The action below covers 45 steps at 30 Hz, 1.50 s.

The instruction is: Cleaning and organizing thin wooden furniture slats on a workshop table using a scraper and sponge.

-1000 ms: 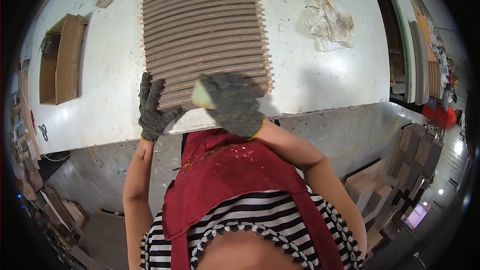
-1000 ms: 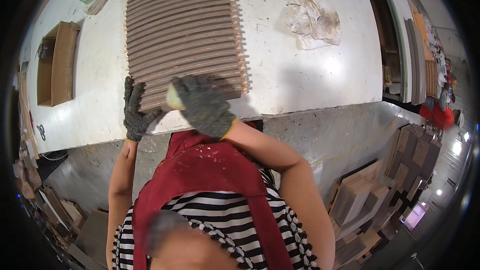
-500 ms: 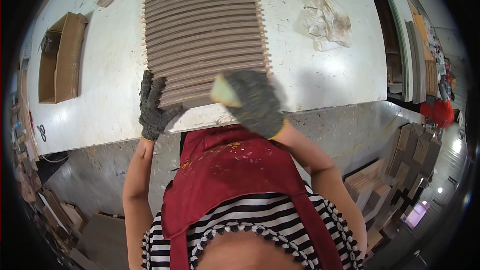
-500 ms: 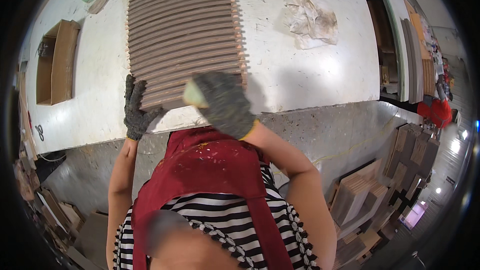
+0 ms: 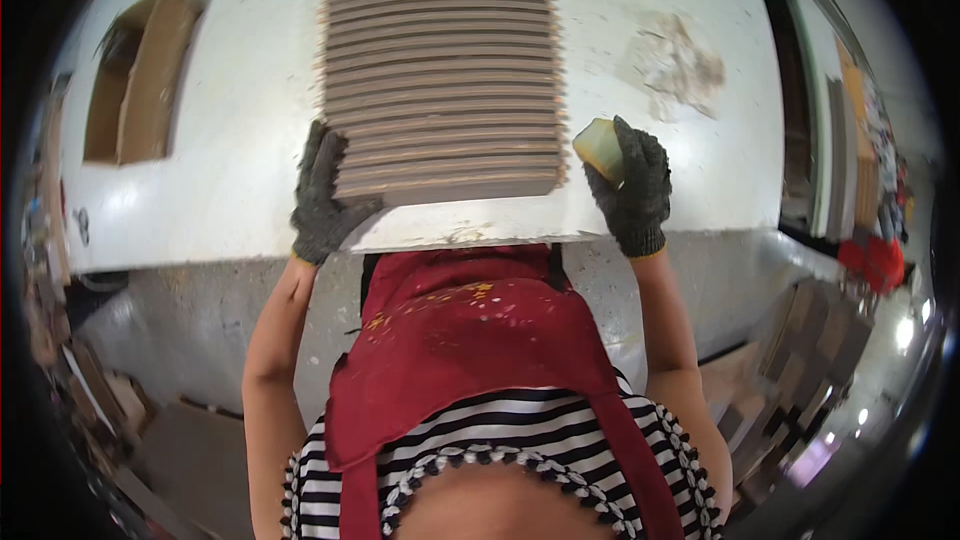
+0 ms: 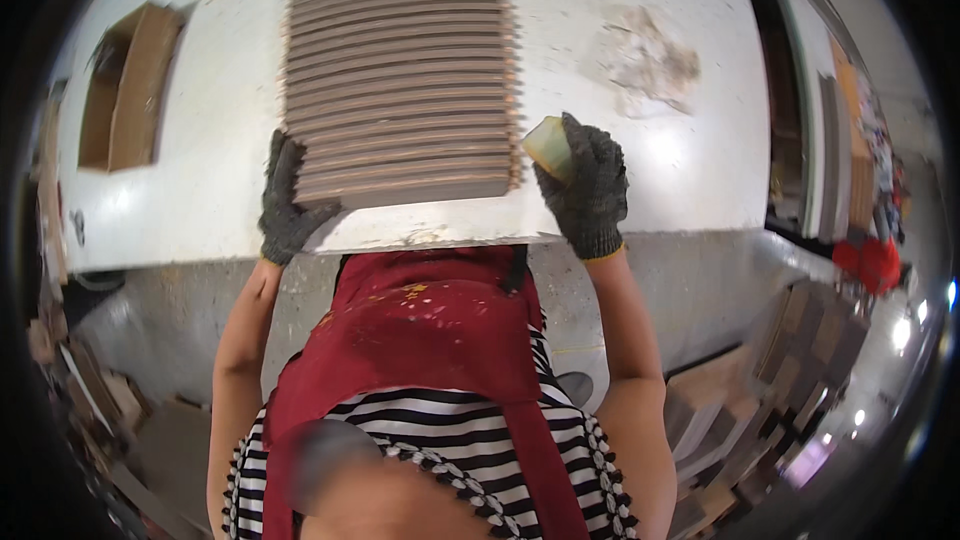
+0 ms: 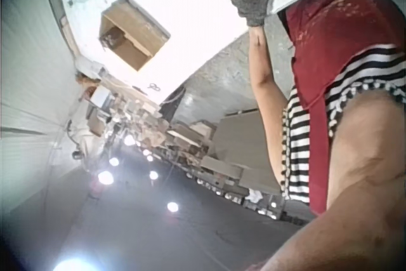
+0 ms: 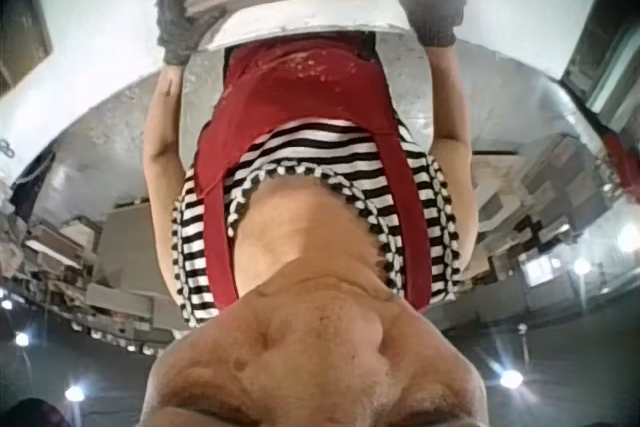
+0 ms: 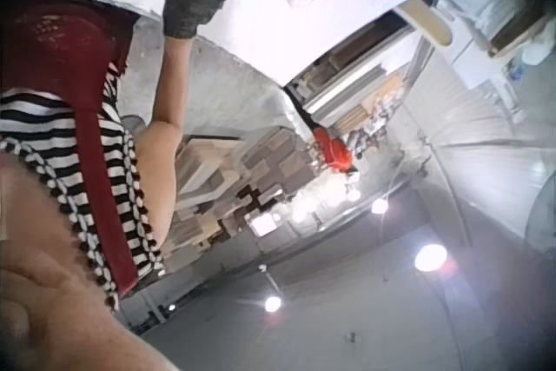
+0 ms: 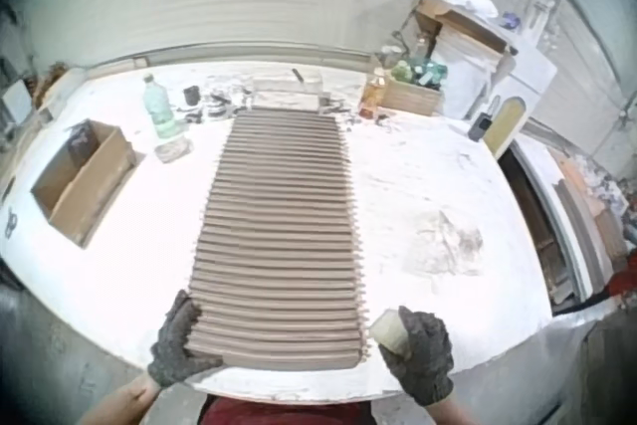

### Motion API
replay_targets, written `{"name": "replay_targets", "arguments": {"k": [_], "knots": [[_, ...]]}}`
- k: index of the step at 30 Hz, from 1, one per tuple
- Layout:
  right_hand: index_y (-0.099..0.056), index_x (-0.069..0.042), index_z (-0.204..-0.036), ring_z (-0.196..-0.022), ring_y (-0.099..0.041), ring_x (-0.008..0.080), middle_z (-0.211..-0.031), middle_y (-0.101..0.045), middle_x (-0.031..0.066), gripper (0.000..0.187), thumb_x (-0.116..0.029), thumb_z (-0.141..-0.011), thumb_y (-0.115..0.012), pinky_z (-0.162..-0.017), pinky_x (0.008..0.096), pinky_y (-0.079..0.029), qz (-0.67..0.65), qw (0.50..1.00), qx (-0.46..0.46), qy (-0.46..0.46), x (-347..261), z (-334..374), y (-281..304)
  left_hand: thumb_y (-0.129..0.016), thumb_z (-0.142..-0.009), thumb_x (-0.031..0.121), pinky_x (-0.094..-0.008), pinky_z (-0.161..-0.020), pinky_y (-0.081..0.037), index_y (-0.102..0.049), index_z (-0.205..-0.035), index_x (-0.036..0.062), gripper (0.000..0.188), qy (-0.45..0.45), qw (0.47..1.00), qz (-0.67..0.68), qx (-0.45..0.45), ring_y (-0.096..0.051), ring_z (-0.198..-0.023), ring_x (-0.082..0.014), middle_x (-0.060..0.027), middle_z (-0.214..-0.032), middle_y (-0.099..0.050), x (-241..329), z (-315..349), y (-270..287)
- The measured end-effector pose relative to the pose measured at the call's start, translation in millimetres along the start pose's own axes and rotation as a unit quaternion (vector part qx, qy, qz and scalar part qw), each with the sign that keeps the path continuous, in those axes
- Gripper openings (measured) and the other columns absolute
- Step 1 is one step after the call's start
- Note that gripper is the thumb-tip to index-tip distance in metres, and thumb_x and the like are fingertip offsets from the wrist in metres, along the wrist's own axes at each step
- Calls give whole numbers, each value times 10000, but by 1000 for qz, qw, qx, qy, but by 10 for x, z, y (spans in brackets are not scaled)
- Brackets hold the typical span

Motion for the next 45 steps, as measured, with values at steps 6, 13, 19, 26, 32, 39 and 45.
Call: {"name": "replay_targets", "arguments": {"k": [6, 13, 19, 26, 32, 39, 45], "knots": [[-562, -73, -1251, -991, -580, 323, -1114, -613, 114, 668, -231, -657, -822, -859, 447, -480, -179, 973, -92, 115, -1458, -319, -542, -875, -640, 383, -446, -996, -439, -229, -1484, 1, 1129, 96, 992, 16, 75, -517, -1208, -314, -213, -1358, -474, 2, 173, 1], [-557, -52, -1252, -1031, -585, 340, -1139, -603, 174, 533, -229, -766, -685, -905, 461, -462, -183, 948, -122, 228, -1498, -581, -854, -826, -640, 512, -559, -1149, -125, -307, -1439, -38, 1100, 135, 985, -100, 29, -320, -1387, -391, -213, -1428, -430, -156, 320, -52], [-580, -26, -1194, -908, -584, 363, -999, -612, 176, 516, -223, -750, -753, -821, 460, -477, 47, 991, -14, 127, -514, -1194, -570, -819, -665, 491, -507, -1165, -116, -298, -1433, -61, 1079, 116, 987, -86, 75, -453, -1299, -339, -207, -1391, -476, -170, 360, 38], [-573, -45, -1233, -1025, -587, 312, -1127, -618, 140, 503, -207, -773, -699, -917, 436, -456, -256, 880, -224, 332, -2455, -577, -997, -843, -622, 443, -523, -1157, -151, -374, -1382, -61, 1025, 150, 985, -30, 77, -447, -1287, -385, -225, -1335, -516, -265, 355, -17], [-580, -31, -1208, -981, -572, 354, -1064, -609, 177, 521, -255, -764, -734, -875, 459, -461, -75, 961, -127, 235, -1366, -1388, -1096, -810, -706, 432, -500, -1165, -121, -270, -1438, -74, 1042, 137, 987, -30, 78, -547, -1220, -327, -211, -1324, -547, -164, 350, 94], [-572, -19, -1225, -1024, -581, 340, -1100, -610, 175, 563, -267, -760, -768, -911, 450, -467, -192, 913, -131, 334, -2094, -1002, -1023, -808, -695, 457, -500, -1174, -99, -251, -1455, -53, 1072, 162, 982, 13, 91, -419, -1340, -328, -179, -1381, -509, -243, 421, 27], [-569, -26, -1246, -1058, -580, 315, -1139, -613, 159, 488, -112, -776, -670, -962, 433, -442, -416, 818, -262, 299, -2610, -865, -1358, -794, -648, 561, -552, -1134, -215, -308, -1443, -29, 1103, 231, 967, 5, 110, -305, -1355, -485, -199, -1452, -415, -274, 487, 40]]}}
Point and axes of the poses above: each hand's wrist, its own z-axis away from the middle knuckle, its own y-axis out of the back of the hand, x = y × z, the point moved 8 cm from there along -z, towards the middle knuckle
